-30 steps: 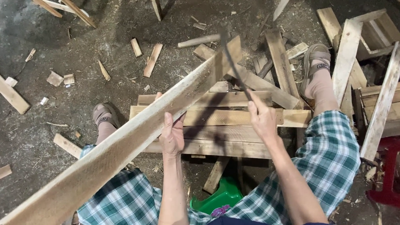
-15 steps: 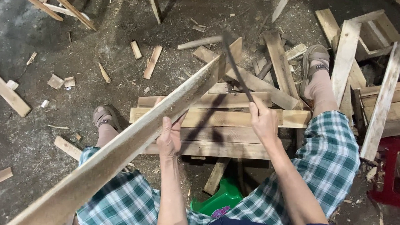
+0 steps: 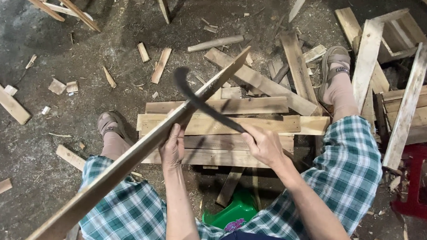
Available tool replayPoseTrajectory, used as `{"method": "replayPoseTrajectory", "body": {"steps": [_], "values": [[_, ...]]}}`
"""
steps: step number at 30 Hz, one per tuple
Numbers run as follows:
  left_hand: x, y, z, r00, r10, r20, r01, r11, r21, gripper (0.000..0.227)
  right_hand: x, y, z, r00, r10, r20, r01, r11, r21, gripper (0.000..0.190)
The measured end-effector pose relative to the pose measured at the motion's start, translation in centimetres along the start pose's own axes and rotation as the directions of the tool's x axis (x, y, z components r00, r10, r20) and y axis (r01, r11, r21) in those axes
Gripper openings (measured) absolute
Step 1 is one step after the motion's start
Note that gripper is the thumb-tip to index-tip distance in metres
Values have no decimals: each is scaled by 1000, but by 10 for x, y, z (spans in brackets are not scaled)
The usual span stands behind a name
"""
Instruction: The person holds wooden slats by hand and uses a large curved woodcraft knife to split, trim, and shave them into smaller strips over a pile of scrap wood.
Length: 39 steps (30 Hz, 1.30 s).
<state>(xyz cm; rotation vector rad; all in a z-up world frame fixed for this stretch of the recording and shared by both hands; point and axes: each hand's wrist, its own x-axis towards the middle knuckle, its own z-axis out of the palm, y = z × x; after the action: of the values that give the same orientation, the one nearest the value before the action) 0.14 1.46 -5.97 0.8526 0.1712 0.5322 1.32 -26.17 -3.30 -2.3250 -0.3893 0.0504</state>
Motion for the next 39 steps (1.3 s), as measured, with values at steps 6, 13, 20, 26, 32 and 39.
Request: {"method": "replayPoseTrajectory", "body": {"steps": [6,13,20,26,32,39], "values": [[15,40,17,944,60,325,-64,998,1,30,7,-11,-20,994,-104,-29,105,994,32,30],[21,13,-20,958,112,263,-119,993,9,27,1,2,-3,983,-180,-36,178,982,-71,26],[-1,52,105,907,-183,-380,204,979,15,28,19,22,-15,969,125,-215,-129,992,-3,28],[-4,-8,13,947,-58,-316,236,793,561,22,17,9,-33,933,217,-287,-161,965,208,33],[11,55,47,914,-9,-405,36,998,60,41,16,11,-11,945,210,-252,-145,957,251,34],[3,88,67,935,108,-337,-124,992,-26,42,-5,-29,13,995,87,-41,-71,951,303,36]]}}
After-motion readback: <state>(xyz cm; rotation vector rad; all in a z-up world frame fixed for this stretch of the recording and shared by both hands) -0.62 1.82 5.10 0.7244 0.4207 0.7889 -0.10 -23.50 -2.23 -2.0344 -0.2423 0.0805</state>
